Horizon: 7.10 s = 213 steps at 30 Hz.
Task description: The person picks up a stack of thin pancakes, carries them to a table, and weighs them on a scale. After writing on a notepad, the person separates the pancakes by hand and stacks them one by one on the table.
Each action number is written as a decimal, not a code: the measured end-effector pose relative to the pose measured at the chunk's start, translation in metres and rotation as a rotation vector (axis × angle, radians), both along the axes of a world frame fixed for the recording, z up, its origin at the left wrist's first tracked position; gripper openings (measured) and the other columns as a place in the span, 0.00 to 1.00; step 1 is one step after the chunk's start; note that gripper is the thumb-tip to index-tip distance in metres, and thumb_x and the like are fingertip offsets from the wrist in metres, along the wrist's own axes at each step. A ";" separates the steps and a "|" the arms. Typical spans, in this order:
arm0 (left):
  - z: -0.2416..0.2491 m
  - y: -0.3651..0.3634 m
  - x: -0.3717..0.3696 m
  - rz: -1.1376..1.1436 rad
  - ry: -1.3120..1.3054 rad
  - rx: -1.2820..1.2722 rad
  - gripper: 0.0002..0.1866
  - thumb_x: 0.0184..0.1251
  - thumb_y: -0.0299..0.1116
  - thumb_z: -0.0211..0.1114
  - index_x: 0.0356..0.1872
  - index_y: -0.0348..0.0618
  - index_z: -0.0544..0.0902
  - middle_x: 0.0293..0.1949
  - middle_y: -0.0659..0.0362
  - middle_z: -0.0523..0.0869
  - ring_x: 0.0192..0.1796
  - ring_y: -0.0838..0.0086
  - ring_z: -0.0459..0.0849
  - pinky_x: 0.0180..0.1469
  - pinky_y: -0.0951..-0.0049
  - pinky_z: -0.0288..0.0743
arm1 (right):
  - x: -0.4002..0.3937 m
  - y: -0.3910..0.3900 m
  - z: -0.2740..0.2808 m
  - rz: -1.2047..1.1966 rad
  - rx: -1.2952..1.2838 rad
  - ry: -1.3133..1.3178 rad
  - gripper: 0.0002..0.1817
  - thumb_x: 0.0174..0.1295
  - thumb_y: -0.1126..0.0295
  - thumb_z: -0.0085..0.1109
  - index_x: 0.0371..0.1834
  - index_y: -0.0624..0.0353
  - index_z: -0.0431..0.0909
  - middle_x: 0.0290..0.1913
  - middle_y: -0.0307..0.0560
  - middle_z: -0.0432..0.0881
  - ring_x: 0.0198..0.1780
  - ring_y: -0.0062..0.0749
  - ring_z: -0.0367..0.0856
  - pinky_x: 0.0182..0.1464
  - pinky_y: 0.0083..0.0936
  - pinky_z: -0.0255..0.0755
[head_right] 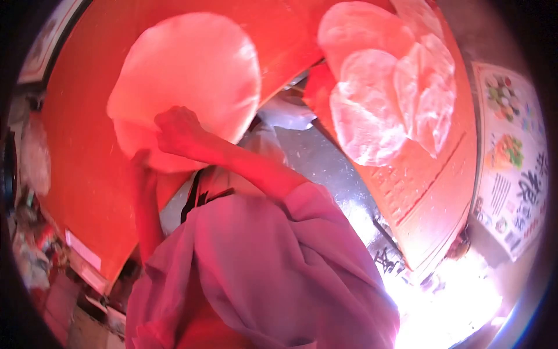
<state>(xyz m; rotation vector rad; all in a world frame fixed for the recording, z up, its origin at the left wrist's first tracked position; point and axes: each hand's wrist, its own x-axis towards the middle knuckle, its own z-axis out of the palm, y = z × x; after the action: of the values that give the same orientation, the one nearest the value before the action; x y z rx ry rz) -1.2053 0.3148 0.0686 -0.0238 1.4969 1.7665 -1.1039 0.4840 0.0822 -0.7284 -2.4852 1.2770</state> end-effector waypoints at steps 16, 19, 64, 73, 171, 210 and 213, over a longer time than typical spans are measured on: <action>0.024 -0.008 -0.007 -0.085 -0.235 0.199 0.30 0.65 0.29 0.60 0.67 0.39 0.61 0.64 0.54 0.69 0.64 0.64 0.70 0.61 0.62 0.69 | 0.388 0.410 0.098 -1.109 0.440 -0.098 0.13 0.58 0.64 0.65 0.39 0.63 0.82 0.29 0.42 0.83 0.32 0.21 0.78 0.33 0.16 0.71; 0.032 -0.006 -0.007 -0.107 -0.178 0.168 0.31 0.66 0.29 0.59 0.69 0.40 0.60 0.66 0.54 0.68 0.66 0.64 0.69 0.62 0.61 0.68 | 0.346 0.377 0.057 -1.084 1.047 -0.213 0.17 0.57 0.62 0.66 0.42 0.64 0.81 0.28 0.43 0.81 0.31 0.21 0.77 0.33 0.16 0.70; 0.006 -0.011 -0.001 -0.067 -0.209 0.058 0.25 0.56 0.23 0.61 0.58 0.43 0.72 0.50 0.58 0.80 0.48 0.68 0.81 0.43 0.69 0.79 | 0.115 0.161 0.116 -0.592 -0.479 0.261 0.15 0.66 0.67 0.55 0.50 0.64 0.80 0.45 0.42 0.82 0.43 0.23 0.80 0.45 0.21 0.76; 0.032 -0.003 0.004 -0.376 -0.236 0.118 0.30 0.59 0.24 0.60 0.64 0.45 0.66 0.63 0.55 0.70 0.63 0.65 0.72 0.58 0.64 0.73 | 0.416 0.173 0.181 -1.178 -0.458 0.856 0.22 0.65 0.65 0.56 0.59 0.66 0.72 0.50 0.49 0.81 0.52 0.37 0.80 0.55 0.30 0.75; 0.064 0.080 0.047 0.007 0.227 -0.062 0.21 0.58 0.34 0.70 0.51 0.39 0.75 0.43 0.61 0.82 0.45 0.79 0.80 0.43 0.76 0.73 | 0.037 0.077 0.030 0.324 -0.785 0.060 0.17 0.55 0.73 0.65 0.47 0.67 0.79 0.36 0.41 0.83 0.37 0.21 0.81 0.40 0.20 0.75; 0.001 0.032 0.037 0.227 0.160 -0.142 0.17 0.54 0.29 0.69 0.44 0.35 0.78 0.36 0.59 0.83 0.40 0.74 0.80 0.41 0.72 0.75 | 0.029 0.066 0.009 -0.229 -0.799 0.099 0.08 0.64 0.70 0.56 0.35 0.65 0.76 0.28 0.39 0.79 0.29 0.20 0.78 0.33 0.18 0.74; -0.031 0.005 0.030 0.190 0.344 -0.353 0.15 0.56 0.30 0.67 0.44 0.37 0.80 0.38 0.60 0.82 0.40 0.75 0.79 0.43 0.72 0.73 | 0.014 0.026 -0.032 -0.222 -0.240 0.271 0.12 0.59 0.62 0.57 0.33 0.62 0.78 0.29 0.50 0.81 0.32 0.38 0.82 0.37 0.32 0.75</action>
<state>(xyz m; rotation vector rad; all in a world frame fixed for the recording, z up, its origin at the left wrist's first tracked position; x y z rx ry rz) -1.1758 0.3194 0.0377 -0.0435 2.1050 1.6884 -1.0901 0.5102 0.0498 -0.7997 -2.0009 1.4921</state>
